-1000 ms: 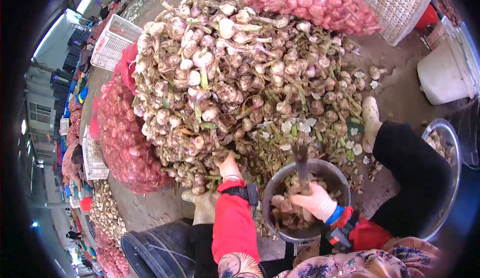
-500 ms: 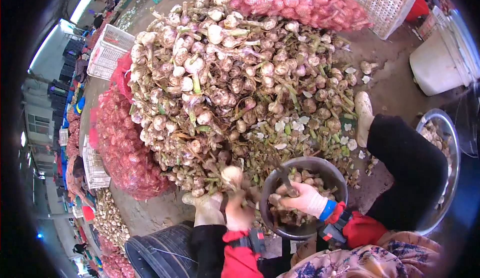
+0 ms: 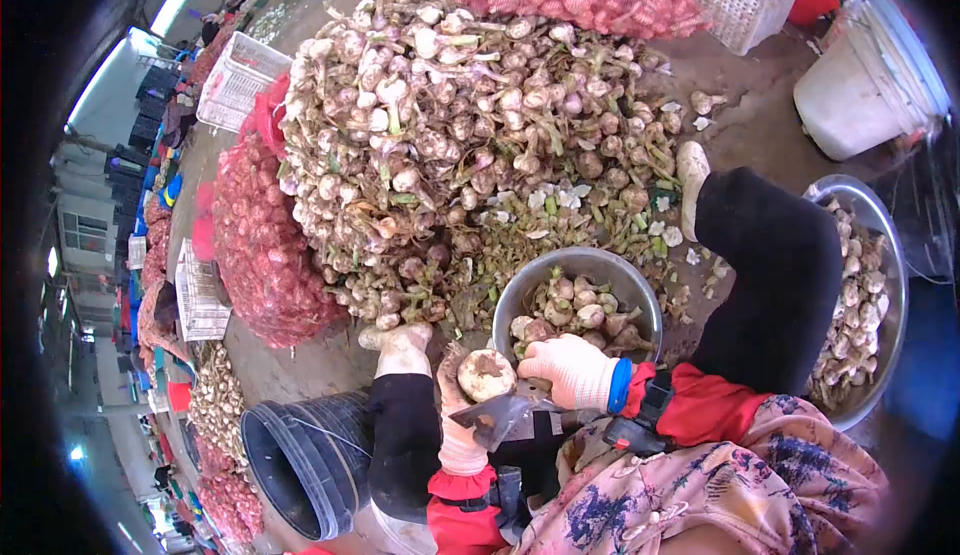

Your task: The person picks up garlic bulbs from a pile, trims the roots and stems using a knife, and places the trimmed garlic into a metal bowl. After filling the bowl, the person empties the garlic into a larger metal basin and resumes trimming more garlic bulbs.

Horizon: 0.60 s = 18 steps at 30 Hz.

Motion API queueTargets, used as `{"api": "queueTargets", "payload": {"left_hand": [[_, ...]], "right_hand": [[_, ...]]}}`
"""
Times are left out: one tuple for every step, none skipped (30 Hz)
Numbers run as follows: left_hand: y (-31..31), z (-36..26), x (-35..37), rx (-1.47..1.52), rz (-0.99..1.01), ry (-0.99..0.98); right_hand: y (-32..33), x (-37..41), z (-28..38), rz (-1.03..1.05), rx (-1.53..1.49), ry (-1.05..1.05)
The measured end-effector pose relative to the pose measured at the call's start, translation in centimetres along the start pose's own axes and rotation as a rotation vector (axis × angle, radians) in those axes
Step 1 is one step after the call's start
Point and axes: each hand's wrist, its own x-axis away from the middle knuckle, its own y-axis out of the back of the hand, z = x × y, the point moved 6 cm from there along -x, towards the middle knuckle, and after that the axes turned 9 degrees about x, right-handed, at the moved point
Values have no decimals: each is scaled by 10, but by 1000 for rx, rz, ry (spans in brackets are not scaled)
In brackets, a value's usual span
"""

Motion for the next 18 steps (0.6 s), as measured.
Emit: {"api": "queueTargets", "payload": {"left_hand": [[-5,-5,0,-3,8,-8],[-7,-4,2,268,-60,101],[-10,-3,5,538,-127,213],[-14,-7,7,498,-114,214],[-13,-5,8,497,-109,212],[-11,-3,9,294,-71,174],[-9,-2,8,91,-37,135],[-7,4,6,92,-35,202],[-7,9,8,89,-37,202],[-12,7,11,166,48,98],[-18,4,14,240,134,-7],[-24,6,20,526,-43,200],[-17,15,24,490,-57,227],[-17,6,27,190,16,58],[-24,-3,30,-104,93,-106],[-19,-2,29,-92,73,-41],[-17,-3,37,46,81,43],[-28,-21,38,49,71,47]], "right_hand": [[4,2,2,-28,-33,-8],[9,4,3,-51,-13,-4],[10,5,4,-59,-10,-5],[9,6,5,-39,23,-15],[7,8,4,-17,55,-26],[4,9,4,-20,56,-27],[-2,9,3,-22,81,-16],[-5,9,2,-23,106,-4],[-6,9,2,-24,104,-2],[-7,9,-1,-25,96,-47],[-7,7,-5,-29,88,-93],[-6,6,-10,-59,86,-65],[-9,6,-10,-59,80,-64],[-12,6,-9,-26,79,-21],[-14,8,-8,10,80,15],[-13,8,-5,-12,74,37],[-16,7,-8,-2,69,36],[-20,4,-14,-3,57,37]]}}
